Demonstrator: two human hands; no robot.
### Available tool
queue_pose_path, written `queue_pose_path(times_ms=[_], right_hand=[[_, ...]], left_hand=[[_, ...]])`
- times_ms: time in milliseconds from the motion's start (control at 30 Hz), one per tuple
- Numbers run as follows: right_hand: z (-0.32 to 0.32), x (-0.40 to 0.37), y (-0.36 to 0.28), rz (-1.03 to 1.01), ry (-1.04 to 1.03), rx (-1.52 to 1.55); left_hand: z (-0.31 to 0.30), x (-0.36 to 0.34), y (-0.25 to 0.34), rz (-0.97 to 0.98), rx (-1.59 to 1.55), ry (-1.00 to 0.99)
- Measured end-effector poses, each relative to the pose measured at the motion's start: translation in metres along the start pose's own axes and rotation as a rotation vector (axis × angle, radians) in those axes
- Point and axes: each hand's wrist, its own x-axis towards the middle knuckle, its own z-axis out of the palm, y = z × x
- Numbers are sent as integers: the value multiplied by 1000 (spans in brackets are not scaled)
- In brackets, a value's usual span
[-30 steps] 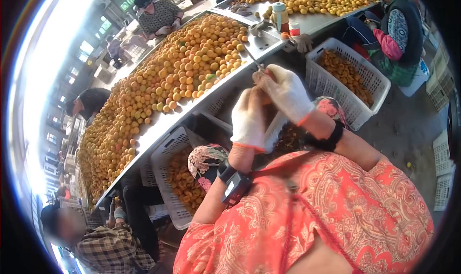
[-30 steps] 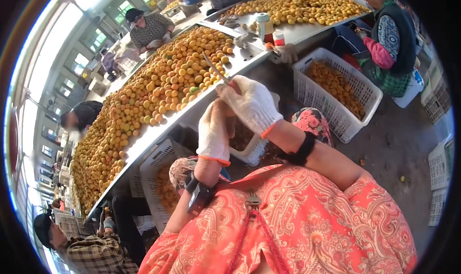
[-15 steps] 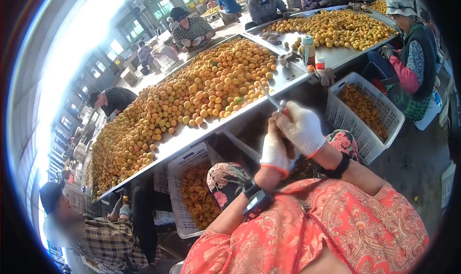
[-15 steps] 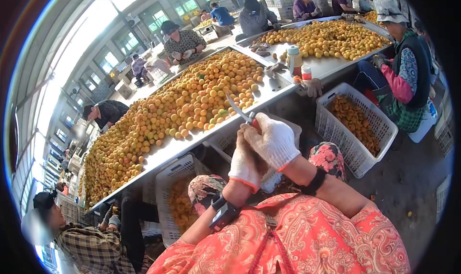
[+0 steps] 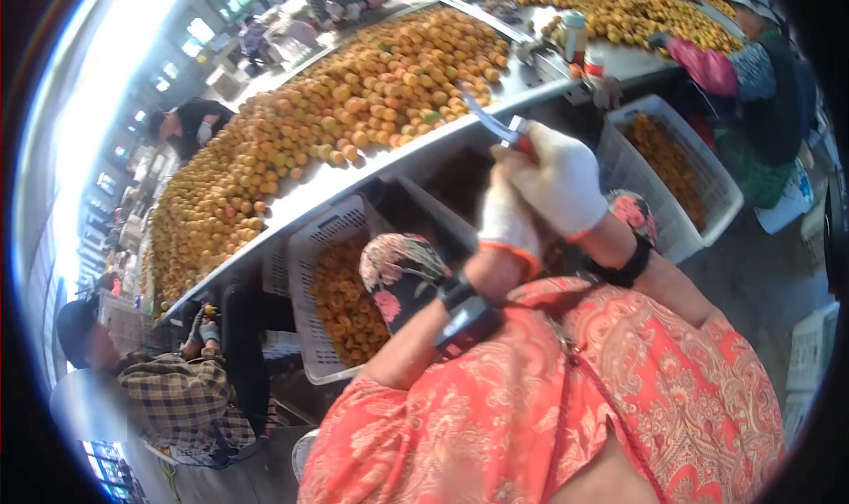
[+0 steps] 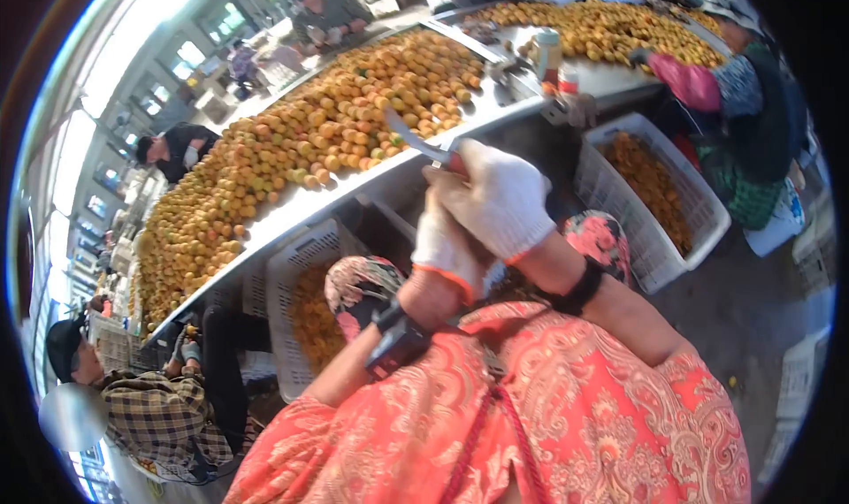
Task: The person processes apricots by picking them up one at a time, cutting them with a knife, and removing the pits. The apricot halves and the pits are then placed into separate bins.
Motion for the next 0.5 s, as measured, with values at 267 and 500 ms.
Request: queue_pose_path(times_ms=[267, 500], right_hand=[[4, -8, 14, -201, -50, -79], [7, -12, 35, -297, -133, -102]], left_hand=[[10, -17, 0, -150, 24, 243], [-25, -9, 4, -308, 64, 208]])
